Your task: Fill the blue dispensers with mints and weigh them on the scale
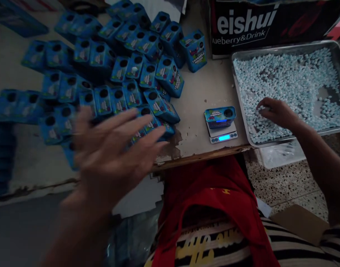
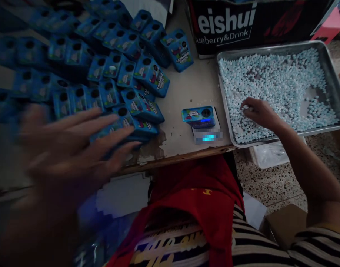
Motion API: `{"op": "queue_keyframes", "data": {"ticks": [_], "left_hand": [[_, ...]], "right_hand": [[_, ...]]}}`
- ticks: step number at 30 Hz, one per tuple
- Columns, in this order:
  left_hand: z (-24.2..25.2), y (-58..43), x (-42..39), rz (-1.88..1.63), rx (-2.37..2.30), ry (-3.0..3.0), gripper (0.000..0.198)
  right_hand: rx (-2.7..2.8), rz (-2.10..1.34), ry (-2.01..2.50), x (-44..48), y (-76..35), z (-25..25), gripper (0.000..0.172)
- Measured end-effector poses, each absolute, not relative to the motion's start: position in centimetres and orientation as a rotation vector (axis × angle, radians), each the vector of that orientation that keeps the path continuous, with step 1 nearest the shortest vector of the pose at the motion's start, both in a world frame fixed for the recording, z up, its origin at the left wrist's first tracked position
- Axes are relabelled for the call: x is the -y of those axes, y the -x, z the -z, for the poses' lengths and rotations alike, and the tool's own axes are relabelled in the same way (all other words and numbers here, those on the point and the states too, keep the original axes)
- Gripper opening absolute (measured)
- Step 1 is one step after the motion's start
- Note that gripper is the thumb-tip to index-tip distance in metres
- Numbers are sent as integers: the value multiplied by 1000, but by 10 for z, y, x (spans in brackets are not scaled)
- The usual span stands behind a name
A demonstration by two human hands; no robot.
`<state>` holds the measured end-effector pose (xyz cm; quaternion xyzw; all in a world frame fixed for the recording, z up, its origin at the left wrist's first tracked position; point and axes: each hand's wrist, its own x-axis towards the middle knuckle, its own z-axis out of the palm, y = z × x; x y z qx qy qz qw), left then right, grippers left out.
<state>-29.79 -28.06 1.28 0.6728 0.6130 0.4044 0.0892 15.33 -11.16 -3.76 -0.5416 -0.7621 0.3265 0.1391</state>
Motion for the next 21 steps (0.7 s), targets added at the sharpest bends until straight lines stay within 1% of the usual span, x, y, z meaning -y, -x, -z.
{"op": "queue_keyframes", "data": {"ticks": [2,3,5,6,8,10,13,17,19,21], "left_hand": [[14,275,273,-1136,-1674,-2232,44],[28,264,269,-1141,-1621,-2244,48],[51,243,261,-1209,-1601,-2021,58],[60,234,257,-1229,-1599,-1871,62],[73,220,247,-1246,-1587,-1637,68],[79,211,238,-1258,-1570,-1550,73],[80,204,227,-1249,-1534,-1528,72],[77,199,220,-1238,-1490,-1496,64],[78,196,218,-1253,-1482,-1496,63],[82,193,215,-1251,-1459,-1504,59]], "right_hand": [[1925,-1214,1527,108,-154,34,30],[1801,-1330,1503,107,-155,33,37],[1608,-1472,1472,107,-156,34,48],[1546,-1504,1472,108,-156,35,51],[1481,-1530,1495,111,-156,37,51],[1473,-1548,1527,115,-155,37,47],[1513,-1548,1566,117,-151,35,42],[1527,-1472,1583,115,-145,34,44],[1636,-1324,1654,113,-144,34,43],[1871,-1089,1718,112,-143,30,37]]}}
